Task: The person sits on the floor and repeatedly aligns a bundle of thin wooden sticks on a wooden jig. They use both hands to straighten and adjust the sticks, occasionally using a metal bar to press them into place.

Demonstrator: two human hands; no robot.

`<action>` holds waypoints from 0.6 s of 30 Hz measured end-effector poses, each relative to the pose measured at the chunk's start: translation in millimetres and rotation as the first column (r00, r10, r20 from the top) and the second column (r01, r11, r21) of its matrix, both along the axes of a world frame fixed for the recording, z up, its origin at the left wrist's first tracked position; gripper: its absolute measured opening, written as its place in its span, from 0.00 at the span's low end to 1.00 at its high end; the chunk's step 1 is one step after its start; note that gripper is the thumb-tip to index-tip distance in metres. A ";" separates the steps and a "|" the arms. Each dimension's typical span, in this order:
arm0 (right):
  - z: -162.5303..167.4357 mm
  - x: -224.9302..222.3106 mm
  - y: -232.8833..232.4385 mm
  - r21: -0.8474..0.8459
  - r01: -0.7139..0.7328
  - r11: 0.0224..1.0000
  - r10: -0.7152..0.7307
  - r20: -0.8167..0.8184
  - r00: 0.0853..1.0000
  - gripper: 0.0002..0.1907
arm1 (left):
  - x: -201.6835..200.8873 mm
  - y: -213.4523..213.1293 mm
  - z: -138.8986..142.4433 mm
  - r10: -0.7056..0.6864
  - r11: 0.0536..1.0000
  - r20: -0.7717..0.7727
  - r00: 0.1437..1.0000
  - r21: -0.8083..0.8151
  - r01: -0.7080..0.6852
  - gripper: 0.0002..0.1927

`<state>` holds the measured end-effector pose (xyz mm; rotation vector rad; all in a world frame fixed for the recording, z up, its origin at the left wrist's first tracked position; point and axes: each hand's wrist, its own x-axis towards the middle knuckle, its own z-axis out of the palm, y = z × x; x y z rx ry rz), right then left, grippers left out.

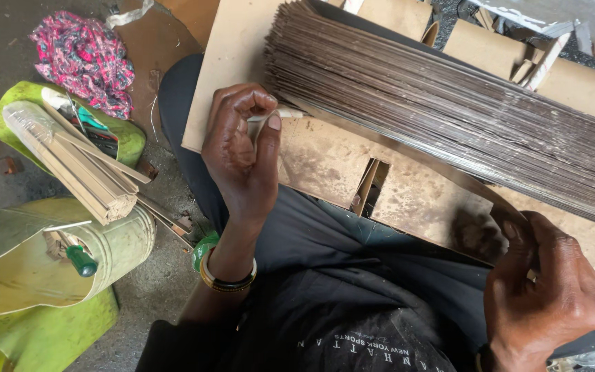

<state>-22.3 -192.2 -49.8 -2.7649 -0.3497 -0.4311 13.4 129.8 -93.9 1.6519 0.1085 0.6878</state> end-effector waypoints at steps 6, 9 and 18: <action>-0.1 0.6 9.4 -0.040 -0.009 0.999 0.011 0.045 0.999 0.05 | 1.0 4.2 -7.4 -0.004 1.000 0.006 1.000 -0.014 0.004 0.13; 1.2 4.3 16.5 -0.085 -0.012 0.996 0.020 0.095 0.995 0.05 | 0.4 3.7 -9.9 0.004 1.000 0.016 1.000 -0.025 -0.004 0.15; -0.9 18.2 21.7 -0.197 -0.065 0.978 0.107 0.214 0.971 0.07 | -3.7 4.1 -18.1 0.014 0.998 0.035 0.999 -0.061 -0.012 0.19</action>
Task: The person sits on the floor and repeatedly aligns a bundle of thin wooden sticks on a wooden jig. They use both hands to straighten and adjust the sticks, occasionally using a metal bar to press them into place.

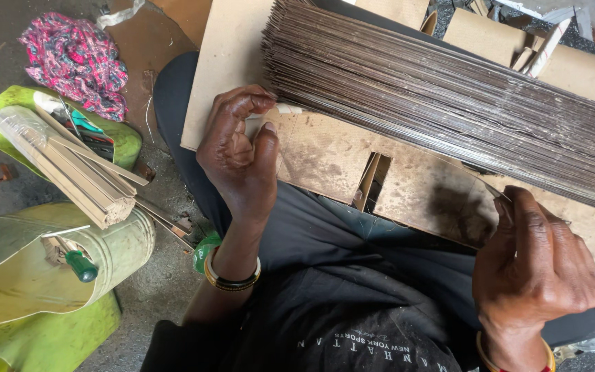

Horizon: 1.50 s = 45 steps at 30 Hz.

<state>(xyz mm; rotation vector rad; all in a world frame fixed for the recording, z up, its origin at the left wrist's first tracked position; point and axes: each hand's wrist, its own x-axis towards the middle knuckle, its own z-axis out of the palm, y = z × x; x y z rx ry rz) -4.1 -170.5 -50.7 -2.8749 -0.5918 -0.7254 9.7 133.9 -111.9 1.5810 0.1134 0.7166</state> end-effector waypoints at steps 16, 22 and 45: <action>9.2 11.9 -12.3 -0.085 -0.137 0.987 0.140 0.027 0.990 0.10 | 13.5 32.7 45.9 0.043 0.504 0.124 0.991 0.854 -0.128 0.07; 9.0 11.8 -22.6 0.043 -0.071 0.997 0.067 0.088 0.994 0.14 | 9.2 27.8 39.2 0.031 0.470 0.145 0.989 0.871 -0.142 0.05; -15.2 18.2 -25.9 0.160 -0.035 0.987 0.007 0.173 0.985 0.07 | 7.1 21.8 32.2 -0.065 0.283 0.187 0.980 0.945 -0.161 0.09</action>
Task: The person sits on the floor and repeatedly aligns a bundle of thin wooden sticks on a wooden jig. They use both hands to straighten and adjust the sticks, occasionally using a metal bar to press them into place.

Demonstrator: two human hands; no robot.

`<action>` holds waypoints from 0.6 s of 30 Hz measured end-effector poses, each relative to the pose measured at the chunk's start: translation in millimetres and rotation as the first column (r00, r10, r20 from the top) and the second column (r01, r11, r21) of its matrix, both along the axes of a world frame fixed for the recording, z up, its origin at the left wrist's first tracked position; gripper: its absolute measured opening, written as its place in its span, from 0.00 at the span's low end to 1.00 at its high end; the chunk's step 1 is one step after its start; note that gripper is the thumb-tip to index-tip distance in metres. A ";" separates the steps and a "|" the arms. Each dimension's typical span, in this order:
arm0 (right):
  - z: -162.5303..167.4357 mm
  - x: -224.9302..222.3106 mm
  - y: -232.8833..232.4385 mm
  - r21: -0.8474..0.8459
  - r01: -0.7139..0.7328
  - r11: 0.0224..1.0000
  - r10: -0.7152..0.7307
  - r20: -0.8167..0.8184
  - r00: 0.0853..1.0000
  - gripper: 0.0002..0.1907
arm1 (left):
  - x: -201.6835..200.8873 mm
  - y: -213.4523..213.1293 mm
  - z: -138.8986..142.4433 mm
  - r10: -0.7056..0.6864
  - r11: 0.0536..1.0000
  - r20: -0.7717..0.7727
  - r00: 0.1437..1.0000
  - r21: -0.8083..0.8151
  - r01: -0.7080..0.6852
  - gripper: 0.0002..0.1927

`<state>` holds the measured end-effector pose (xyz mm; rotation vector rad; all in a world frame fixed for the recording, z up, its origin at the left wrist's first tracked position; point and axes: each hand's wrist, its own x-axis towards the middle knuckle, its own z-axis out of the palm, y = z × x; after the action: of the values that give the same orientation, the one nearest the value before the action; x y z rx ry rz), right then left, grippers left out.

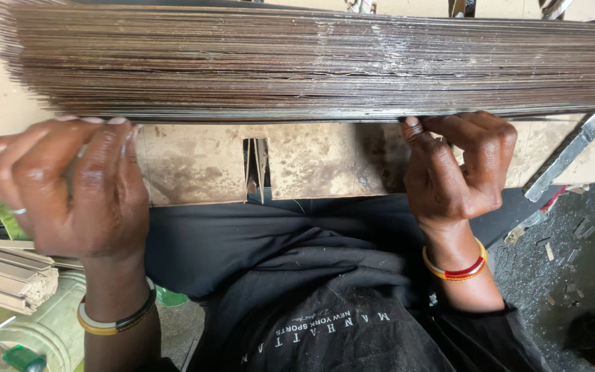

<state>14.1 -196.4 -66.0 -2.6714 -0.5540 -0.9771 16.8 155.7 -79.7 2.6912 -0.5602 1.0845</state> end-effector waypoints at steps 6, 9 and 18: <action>1.7 -5.1 -2.6 0.042 -0.006 0.999 0.005 0.025 1.000 0.08 | 1.7 -1.3 -4.8 0.000 1.000 0.020 1.000 -0.017 0.000 0.07; 0.2 -3.9 -5.1 0.008 0.021 1.000 -0.021 0.024 0.999 0.07 | 1.6 -1.7 -7.6 -0.014 1.000 0.028 0.999 -0.016 0.015 0.05; -3.7 -4.6 -8.9 0.013 0.020 1.000 -0.021 0.019 1.000 0.10 | 3.3 -5.6 -2.2 -0.042 0.999 0.021 0.999 0.025 0.042 0.06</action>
<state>9.5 -205.3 -69.7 -2.6643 -0.5239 -1.0100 20.1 150.1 -81.9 2.6792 -0.6352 1.1041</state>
